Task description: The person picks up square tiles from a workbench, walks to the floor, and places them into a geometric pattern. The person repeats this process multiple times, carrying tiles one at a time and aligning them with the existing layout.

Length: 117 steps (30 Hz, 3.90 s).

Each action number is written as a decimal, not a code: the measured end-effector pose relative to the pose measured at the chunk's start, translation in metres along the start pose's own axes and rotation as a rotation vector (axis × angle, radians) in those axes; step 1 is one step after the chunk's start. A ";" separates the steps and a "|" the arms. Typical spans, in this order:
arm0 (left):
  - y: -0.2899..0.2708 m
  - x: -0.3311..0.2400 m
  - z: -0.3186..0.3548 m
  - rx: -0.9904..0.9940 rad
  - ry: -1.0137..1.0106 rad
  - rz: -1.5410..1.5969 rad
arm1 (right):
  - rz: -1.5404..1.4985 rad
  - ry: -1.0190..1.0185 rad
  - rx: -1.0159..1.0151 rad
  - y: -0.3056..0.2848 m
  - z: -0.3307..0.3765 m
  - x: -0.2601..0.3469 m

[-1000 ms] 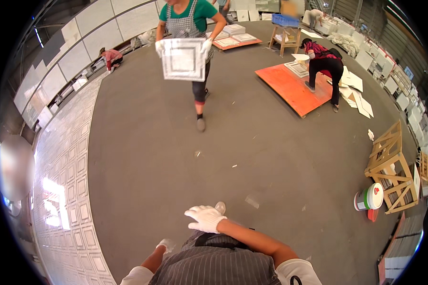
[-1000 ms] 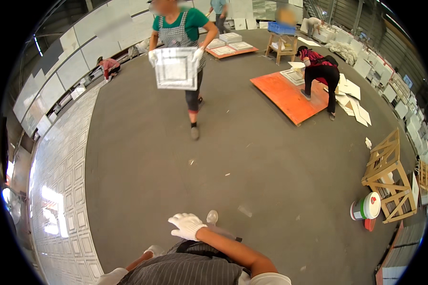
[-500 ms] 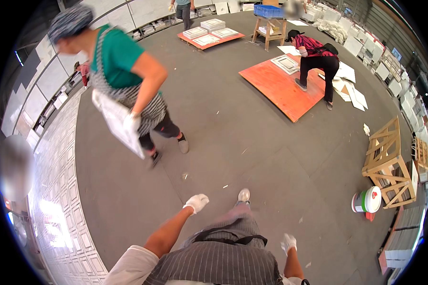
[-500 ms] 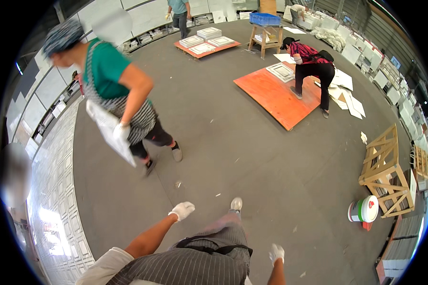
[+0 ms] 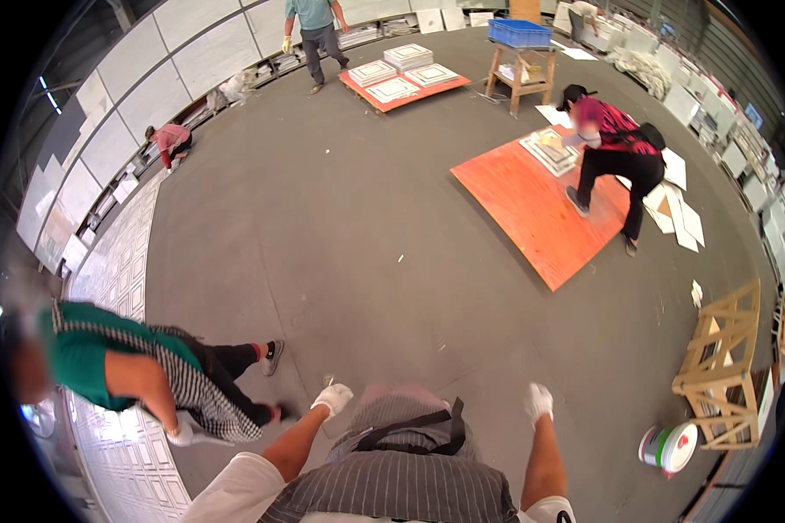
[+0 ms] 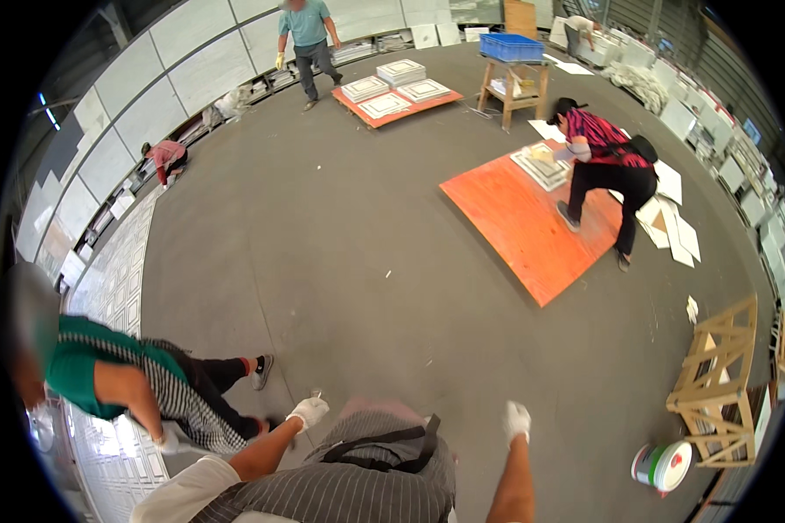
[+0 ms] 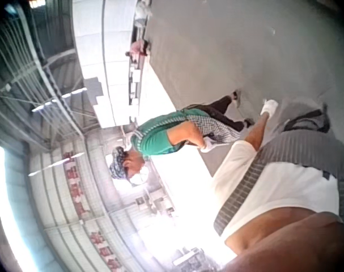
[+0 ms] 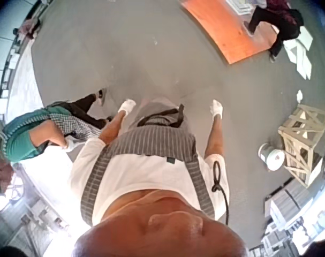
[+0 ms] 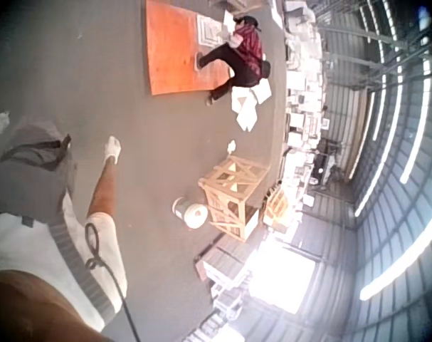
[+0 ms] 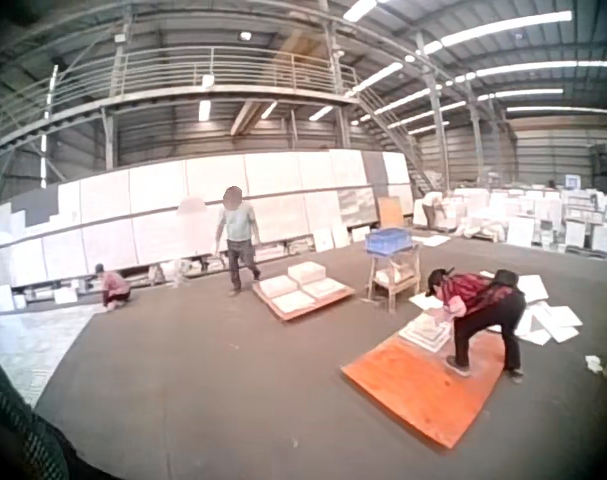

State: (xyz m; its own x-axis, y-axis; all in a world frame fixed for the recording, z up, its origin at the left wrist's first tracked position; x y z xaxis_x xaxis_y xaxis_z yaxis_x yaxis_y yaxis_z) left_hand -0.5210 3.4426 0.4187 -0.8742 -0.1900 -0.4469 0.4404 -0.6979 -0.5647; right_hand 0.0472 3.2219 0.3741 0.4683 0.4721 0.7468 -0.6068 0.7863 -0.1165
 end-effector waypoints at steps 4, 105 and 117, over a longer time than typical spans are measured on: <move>-0.030 -0.026 -0.067 -0.011 0.021 -0.071 | 0.103 -0.333 0.347 0.248 -0.036 0.177; -0.352 -1.656 -1.489 0.898 1.226 -1.497 | -0.974 0.402 -1.178 0.878 -1.158 0.947; -0.230 -1.634 -1.471 0.817 1.046 -1.656 | -1.275 0.434 -1.146 0.745 -1.179 0.901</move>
State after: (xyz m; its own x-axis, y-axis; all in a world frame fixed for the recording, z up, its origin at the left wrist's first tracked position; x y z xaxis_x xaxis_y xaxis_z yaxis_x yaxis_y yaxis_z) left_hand 1.1070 4.9291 0.2580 0.2745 0.9248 -0.2635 -0.8486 0.1040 -0.5187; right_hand 0.7742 4.7029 0.1886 0.4837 -0.6876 0.5415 0.8612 0.4842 -0.1545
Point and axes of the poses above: each hand's wrist, its own z-axis away from the middle knuckle, its own y-axis out of the palm, x = y × z, the point moved 7 cm from there along -z, towards the middle knuckle, and after that the axes turned 2 degrees about -z, right-handed, at the moved point
